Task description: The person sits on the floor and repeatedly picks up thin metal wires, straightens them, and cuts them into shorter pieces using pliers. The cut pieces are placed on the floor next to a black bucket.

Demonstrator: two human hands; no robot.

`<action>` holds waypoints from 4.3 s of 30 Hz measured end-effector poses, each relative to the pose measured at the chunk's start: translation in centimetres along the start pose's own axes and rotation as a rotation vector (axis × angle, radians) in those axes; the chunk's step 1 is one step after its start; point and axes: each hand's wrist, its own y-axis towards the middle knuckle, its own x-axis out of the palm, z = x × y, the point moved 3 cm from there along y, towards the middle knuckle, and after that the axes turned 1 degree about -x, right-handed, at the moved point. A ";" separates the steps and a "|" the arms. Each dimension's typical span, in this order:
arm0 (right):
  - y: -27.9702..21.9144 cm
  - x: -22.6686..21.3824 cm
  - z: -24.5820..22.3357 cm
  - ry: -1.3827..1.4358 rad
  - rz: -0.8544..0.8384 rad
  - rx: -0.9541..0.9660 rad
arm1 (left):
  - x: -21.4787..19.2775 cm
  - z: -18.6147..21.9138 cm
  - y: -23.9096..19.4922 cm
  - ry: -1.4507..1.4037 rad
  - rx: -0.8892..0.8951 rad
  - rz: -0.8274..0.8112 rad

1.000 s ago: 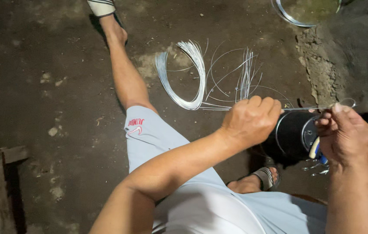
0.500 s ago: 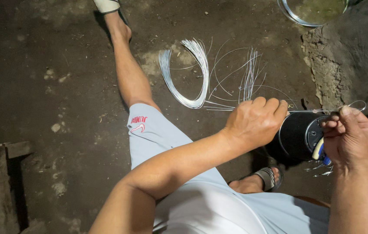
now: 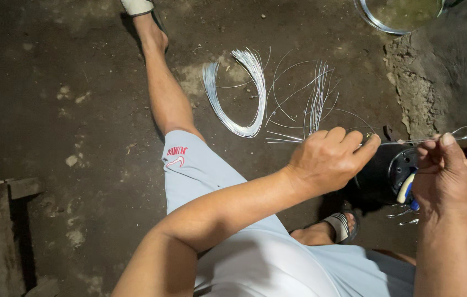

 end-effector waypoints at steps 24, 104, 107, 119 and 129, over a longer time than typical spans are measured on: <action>-0.1 0.5 -0.3 0.021 0.027 0.080 | -0.9 -1.1 -0.1 -0.080 -0.028 -0.065; -6.4 6.4 1.9 -0.074 -0.321 0.265 | -0.4 -1.6 -0.6 -1.011 -0.711 -0.204; -6.2 7.0 1.4 -0.219 -0.299 0.217 | 0.2 -1.9 -1.1 -1.083 -0.774 -0.216; -8.6 13.2 -4.0 -1.103 -0.317 -0.860 | 1.2 -2.3 -0.8 -1.231 -0.846 -0.085; -9.8 15.3 -5.8 -1.267 -0.668 -0.926 | -1.2 -1.9 1.1 -0.792 -0.479 -0.086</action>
